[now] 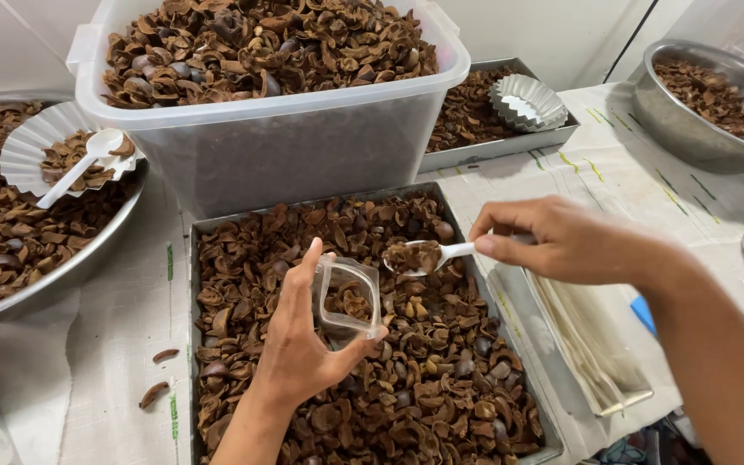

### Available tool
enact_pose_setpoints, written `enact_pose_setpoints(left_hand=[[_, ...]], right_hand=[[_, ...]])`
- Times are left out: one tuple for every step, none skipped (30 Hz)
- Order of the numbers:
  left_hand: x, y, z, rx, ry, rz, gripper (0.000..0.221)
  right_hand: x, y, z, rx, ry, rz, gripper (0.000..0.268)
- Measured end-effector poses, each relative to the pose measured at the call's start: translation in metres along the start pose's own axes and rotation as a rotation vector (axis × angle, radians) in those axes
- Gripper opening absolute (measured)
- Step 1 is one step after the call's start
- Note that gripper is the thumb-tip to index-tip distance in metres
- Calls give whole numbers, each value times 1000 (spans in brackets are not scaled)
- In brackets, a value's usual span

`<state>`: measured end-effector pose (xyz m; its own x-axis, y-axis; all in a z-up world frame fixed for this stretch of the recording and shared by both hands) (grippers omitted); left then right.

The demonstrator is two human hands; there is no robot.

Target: Scooping dried husks into small plastic bags using a spoon

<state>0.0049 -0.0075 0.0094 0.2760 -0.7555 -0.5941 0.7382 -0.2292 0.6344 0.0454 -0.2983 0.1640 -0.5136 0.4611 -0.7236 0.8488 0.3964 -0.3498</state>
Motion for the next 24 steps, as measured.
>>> enact_pose_setpoints(left_hand=[[1, 0, 0, 6, 0, 4, 111], [2, 0, 1, 11, 1, 8, 112], [1, 1, 2, 13, 1, 7, 112], [1, 1, 3, 15, 7, 5, 113], [1, 2, 3, 17, 14, 5, 115], [3, 2, 1, 20, 15, 5, 115], [4, 1, 0, 29, 17, 20, 115], [6, -1, -2, 39, 20, 34, 116], [4, 0, -1, 36, 21, 36, 116], [2, 1, 0, 48, 34, 37, 114], [1, 1, 2, 59, 44, 37, 112], [-1, 1, 4, 57, 43, 37, 112], [-3, 2, 6, 41, 25, 26, 109], [-6, 3, 8, 26, 7, 15, 106], [-5, 3, 7, 25, 6, 17, 106], [-5, 3, 6, 23, -5, 36, 104], [-4, 2, 6, 20, -17, 56, 103], [-2, 0, 4, 17, -19, 56, 103], [-2, -1, 2, 22, -23, 81, 100], [-1, -2, 0, 26, -26, 105, 97], [-2, -2, 0, 30, -27, 108, 97], [-3, -2, 0, 10, -17, 141, 89], [-3, -1, 0, -7, -8, 171, 82], [-3, 0, 0, -1, -9, 172, 82]], right_hand=[[-7, -7, -19, 33, -76, 33, 23], [-14, -13, -39, 66, -152, 67, 25], [-12, -13, -51, 66, -150, 69, 25], [-10, -12, -63, 98, -250, 44, 25], [-8, -12, -76, 128, -350, 20, 26], [-1, -13, -90, 128, -350, 23, 26], [6, -15, -103, 172, -411, -7, 20], [13, -16, -117, 217, -472, -36, 20], [20, -18, -118, 215, -474, -38, 20], [27, -20, -119, 104, -635, -16, 7], [35, -23, -120, -8, -795, 5, 7], [41, -26, -116, -8, -797, 3, 7], [45, -29, -115, -293, -891, 210, 13], [50, -33, -113, -580, -968, 423, 19], [45, -38, -108, -581, -969, 422, 19], [39, -43, -103, -513, -943, 410, 18], [34, -49, -97, -444, -916, 396, 20], [31, -48, -92, -444, -917, 392, 20], [26, -46, -86, -220, -837, 404, 13], [22, -44, -79, 1, -750, 414, 20], [26, -32, -65, 1, -753, 418, 20], [31, -19, -47, 254, -627, 242, 17], [37, -7, -28, 502, -487, 66, 21], [43, 3, -14, 504, -486, 72, 21]])
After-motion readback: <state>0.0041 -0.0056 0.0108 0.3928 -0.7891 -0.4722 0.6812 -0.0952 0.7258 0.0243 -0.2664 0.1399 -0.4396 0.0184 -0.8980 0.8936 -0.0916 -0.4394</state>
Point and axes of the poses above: each hand's wrist, its own y-axis towards the middle knuckle, its own x-axis out of the palm, z = x × y, the point moved 1 cm from there along y, towards the middle knuckle, and after that the axes turned 14 degrees about y, right-handed, at the moved point
